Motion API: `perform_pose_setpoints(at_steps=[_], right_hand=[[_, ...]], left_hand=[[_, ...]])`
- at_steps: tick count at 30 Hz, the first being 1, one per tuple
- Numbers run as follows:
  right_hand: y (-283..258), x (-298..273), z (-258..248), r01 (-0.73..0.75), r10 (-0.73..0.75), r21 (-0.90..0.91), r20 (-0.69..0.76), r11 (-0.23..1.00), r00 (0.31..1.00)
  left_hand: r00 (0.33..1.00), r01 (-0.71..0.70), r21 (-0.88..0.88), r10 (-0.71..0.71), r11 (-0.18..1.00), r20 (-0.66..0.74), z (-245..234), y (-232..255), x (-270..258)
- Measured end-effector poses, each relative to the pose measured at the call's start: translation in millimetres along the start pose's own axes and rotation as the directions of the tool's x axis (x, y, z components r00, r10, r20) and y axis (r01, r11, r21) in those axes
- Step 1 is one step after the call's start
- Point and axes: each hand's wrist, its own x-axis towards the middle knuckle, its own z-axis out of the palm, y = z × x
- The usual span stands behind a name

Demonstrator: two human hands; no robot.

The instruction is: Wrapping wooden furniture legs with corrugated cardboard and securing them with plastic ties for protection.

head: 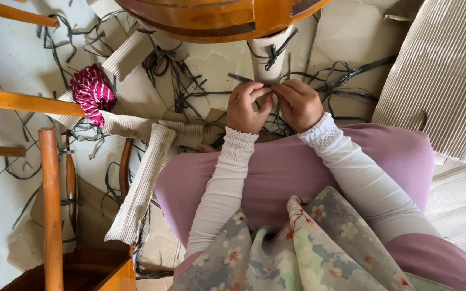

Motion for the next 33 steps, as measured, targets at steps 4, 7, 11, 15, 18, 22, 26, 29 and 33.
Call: perform_pose_setpoints(at_steps=[4,7,11,15,18,22,26,29,33], right_hand=[[3,-1,0,0.056,-0.056,-0.024,0.012,0.998,0.998],[8,-2,0,0.084,-0.081,-0.060,0.040,0.995,0.996],[2,4,4,-0.065,0.061,0.122,0.040,0.990,0.997],[4,4,2,-0.257,0.229,0.342,0.120,0.904,0.966],[13,-8,4,-0.365,0.326,0.410,0.165,0.836,0.931],[9,-5,1,-0.416,0.372,0.417,0.186,0.808,0.909],[7,-2,-2,-0.454,0.397,0.416,0.220,0.788,0.891],[6,-5,0,-0.494,0.442,0.409,0.220,0.767,0.869],[-10,6,0,-0.537,0.510,0.415,0.185,0.734,0.840]], left_hand=[[1.000,-0.004,-0.019,0.004,1.000,-0.017,-4,2,4],[1.000,0.008,-0.037,-0.009,0.999,-0.020,-1,-4,-2],[0.967,0.240,-0.076,-0.232,0.968,0.103,-11,10,5],[0.822,0.568,-0.284,-0.521,0.772,0.228,-24,26,19],[0.558,0.814,-0.449,-0.711,0.369,0.427,-18,9,9],[0.383,0.872,-0.481,-0.742,0.094,0.550,-8,13,-6],[0.360,0.777,-0.628,-0.791,-0.039,0.495,14,5,-28],[0.352,0.770,-0.638,-0.817,-0.026,0.457,15,11,-27],[0.303,0.756,-0.652,-0.850,-0.061,0.431,13,23,-29]])
